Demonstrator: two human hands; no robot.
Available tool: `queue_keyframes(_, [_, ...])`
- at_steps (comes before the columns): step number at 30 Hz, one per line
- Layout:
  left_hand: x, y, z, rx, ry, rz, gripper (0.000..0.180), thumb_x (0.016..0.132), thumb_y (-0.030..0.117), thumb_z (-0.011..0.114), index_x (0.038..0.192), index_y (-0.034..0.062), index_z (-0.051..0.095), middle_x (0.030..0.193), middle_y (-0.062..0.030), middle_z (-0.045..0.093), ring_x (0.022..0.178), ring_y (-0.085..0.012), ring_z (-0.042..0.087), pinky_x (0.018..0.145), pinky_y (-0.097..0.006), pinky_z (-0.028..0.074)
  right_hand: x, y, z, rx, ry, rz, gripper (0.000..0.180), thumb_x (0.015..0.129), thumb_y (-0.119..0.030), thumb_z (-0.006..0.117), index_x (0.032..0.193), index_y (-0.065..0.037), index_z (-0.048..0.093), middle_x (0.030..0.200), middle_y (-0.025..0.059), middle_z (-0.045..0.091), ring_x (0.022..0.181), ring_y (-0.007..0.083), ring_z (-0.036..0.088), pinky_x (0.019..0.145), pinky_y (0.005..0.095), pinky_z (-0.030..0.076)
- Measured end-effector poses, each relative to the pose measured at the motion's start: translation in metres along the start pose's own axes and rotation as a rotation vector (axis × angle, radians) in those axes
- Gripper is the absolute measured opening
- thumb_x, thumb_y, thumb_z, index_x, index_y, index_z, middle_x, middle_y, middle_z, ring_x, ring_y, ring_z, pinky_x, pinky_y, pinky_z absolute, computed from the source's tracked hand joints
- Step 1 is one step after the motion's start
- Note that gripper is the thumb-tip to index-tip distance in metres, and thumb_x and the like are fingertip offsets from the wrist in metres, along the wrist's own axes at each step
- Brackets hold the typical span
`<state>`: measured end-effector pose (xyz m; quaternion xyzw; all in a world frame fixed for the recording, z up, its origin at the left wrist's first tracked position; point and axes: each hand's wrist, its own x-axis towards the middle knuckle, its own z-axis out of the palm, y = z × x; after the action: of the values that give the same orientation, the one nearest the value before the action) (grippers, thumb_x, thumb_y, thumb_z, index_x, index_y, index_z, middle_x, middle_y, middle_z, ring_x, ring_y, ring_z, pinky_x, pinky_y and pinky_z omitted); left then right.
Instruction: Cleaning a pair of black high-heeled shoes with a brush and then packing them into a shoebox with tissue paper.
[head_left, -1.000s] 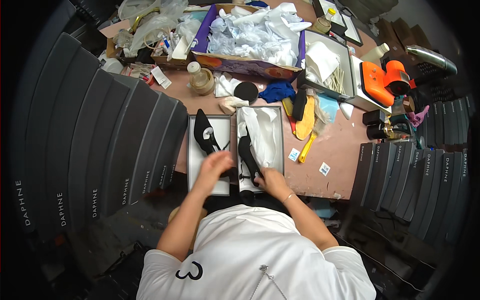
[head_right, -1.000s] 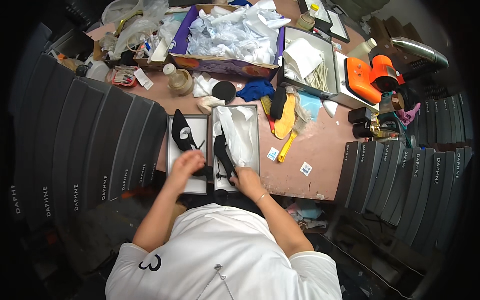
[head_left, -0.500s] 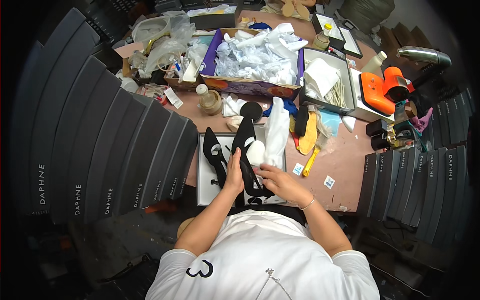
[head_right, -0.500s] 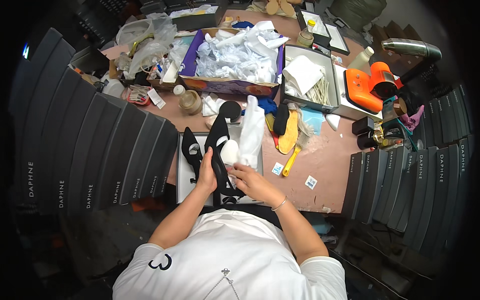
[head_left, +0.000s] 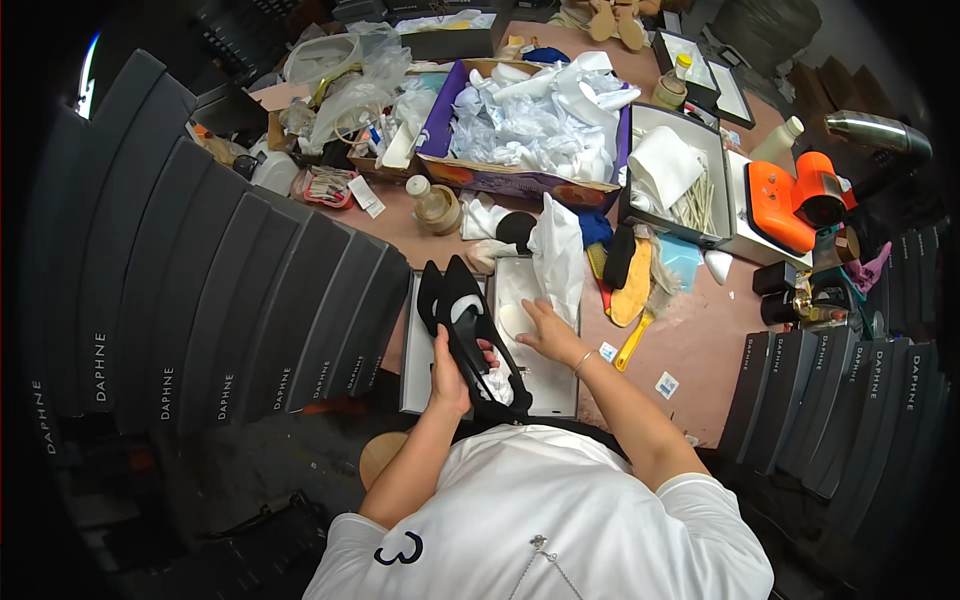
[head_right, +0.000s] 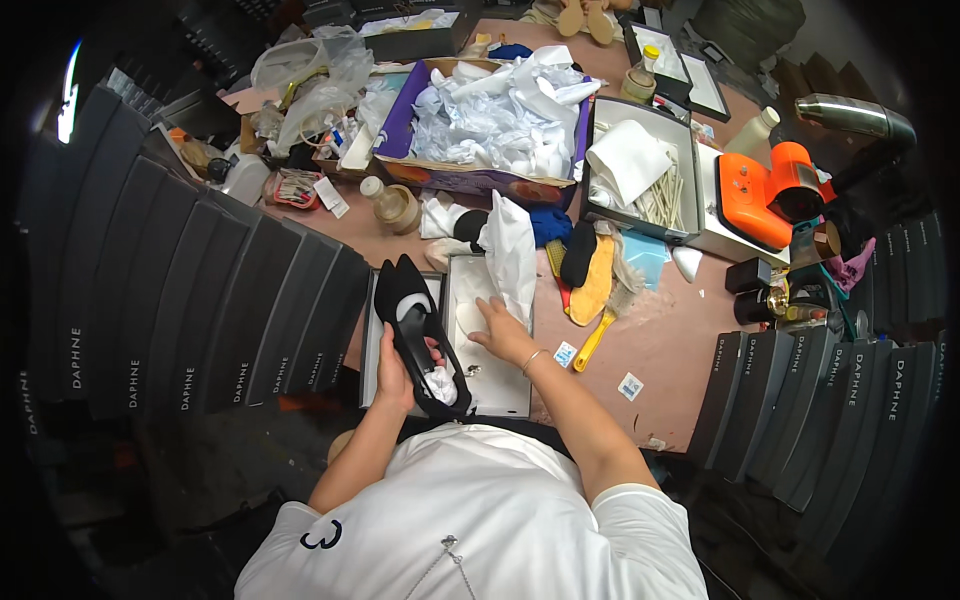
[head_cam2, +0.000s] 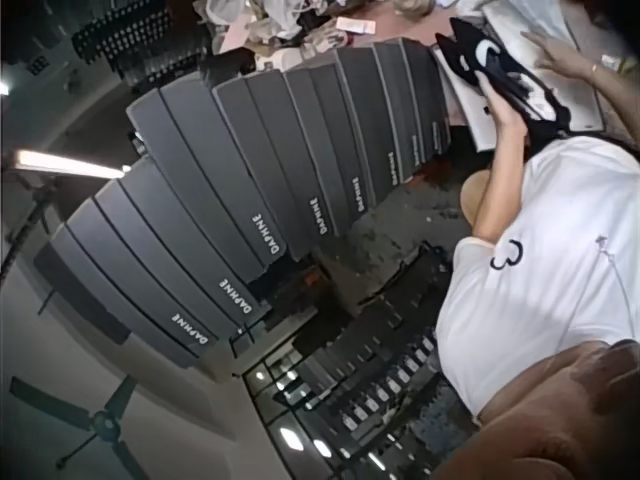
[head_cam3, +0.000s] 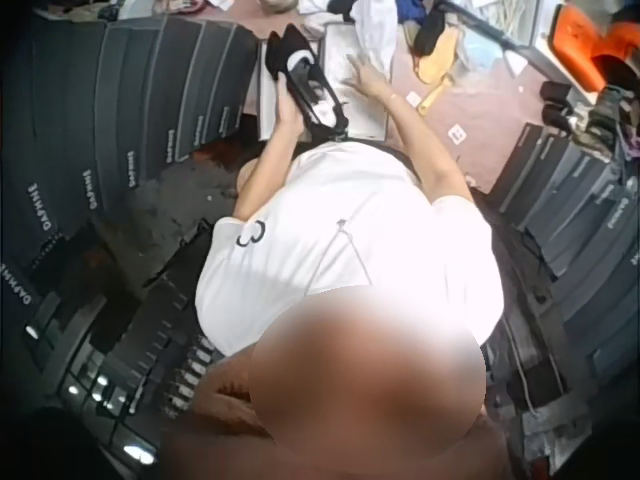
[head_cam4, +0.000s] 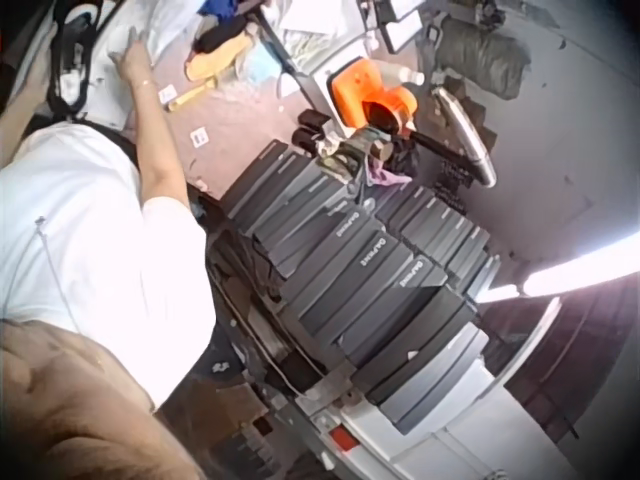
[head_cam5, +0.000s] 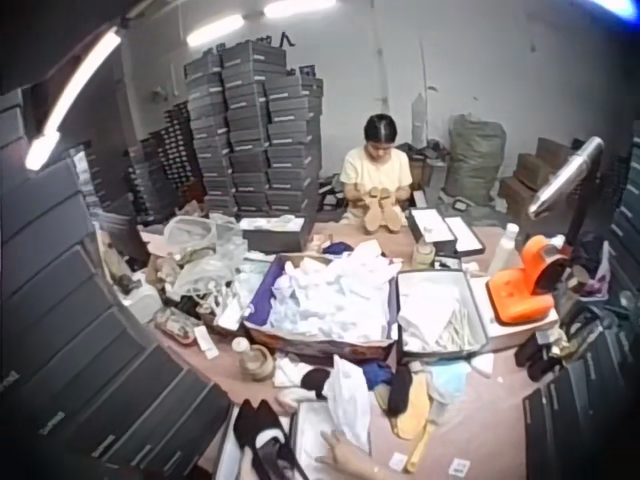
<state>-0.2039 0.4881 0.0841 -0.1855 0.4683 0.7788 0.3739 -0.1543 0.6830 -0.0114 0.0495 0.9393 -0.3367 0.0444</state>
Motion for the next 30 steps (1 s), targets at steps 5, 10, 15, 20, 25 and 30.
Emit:
queue_keyframes(5, [-0.012,-0.018,0.031,0.609,0.049,0.501,0.051,0.094,0.031,0.059,0.132,0.005,0.037,0.102,-0.0098,0.056,0.086,-0.0171,0.058,0.078,-0.03,0.05,0.02,-0.012,0.001,-0.013,-0.021,0.193,0.033,0.078,-0.02,0.067,0.105,-0.005,0.057,0.104,0.019,0.057,0.092,0.0385,0.063,0.079,0.0454,0.051])
queue_keyframes(10, [0.009,-0.027,0.017,0.319,-0.023,0.417,0.06,0.096,0.041,0.053,0.137,0.003,0.034,0.118,-0.0132,0.052,0.107,-0.0209,0.053,0.095,-0.033,0.044,-0.001,-0.036,-0.059,0.65,0.186,0.345,0.016,0.085,-0.015,0.061,0.088,-0.001,0.056,0.078,0.0128,0.063,0.07,0.0216,0.066,0.061,0.0336,0.052])
queue_keyframes(15, [0.003,-0.018,0.025,-0.086,-0.088,-0.101,0.071,0.09,0.071,0.034,0.106,0.0057,0.057,0.084,-0.0059,0.055,0.076,-0.0176,0.057,0.07,-0.04,0.055,-0.029,-0.074,-0.092,0.538,0.285,0.012,0.021,0.086,-0.017,0.066,0.098,-0.001,0.06,0.072,0.0048,0.06,0.054,0.008,0.052,0.048,0.0242,0.043])
queue_keyframes(20, [-0.014,-0.02,0.037,0.004,-0.29,-0.01,0.077,0.094,0.066,0.023,0.136,0.0045,0.039,0.126,-0.0145,0.056,0.11,-0.0242,0.06,0.085,-0.039,0.054,-0.036,-0.062,-0.057,0.508,0.33,0.151,0.028,0.084,-0.021,0.068,0.099,0.002,0.061,0.075,0.0152,0.065,0.066,0.0201,0.061,0.062,0.0329,0.049])
queue_keyframes(25, [-0.015,-0.021,0.029,-0.022,-0.271,-0.035,0.075,0.093,0.067,0.025,0.129,0.0054,0.048,0.119,-0.0114,0.06,0.103,-0.0215,0.062,0.083,-0.038,0.054,-0.046,-0.085,-0.078,0.982,0.074,0.515,0.029,0.086,-0.012,0.064,0.111,0.002,0.06,0.071,0.0094,0.06,0.063,0.0154,0.057,0.061,0.0303,0.048])
queue_keyframes(30, [-0.024,-0.023,0.032,-0.003,-0.237,0.011,0.074,0.093,0.067,0.029,0.131,0.006,0.046,0.12,-0.0091,0.058,0.108,-0.0197,0.056,0.09,-0.034,0.047,-0.06,-0.107,-0.079,0.205,0.31,-0.067,0.019,0.081,-0.006,0.062,0.1,-0.001,0.062,0.083,0.0139,0.057,0.069,0.0311,0.061,0.061,0.0379,0.049])
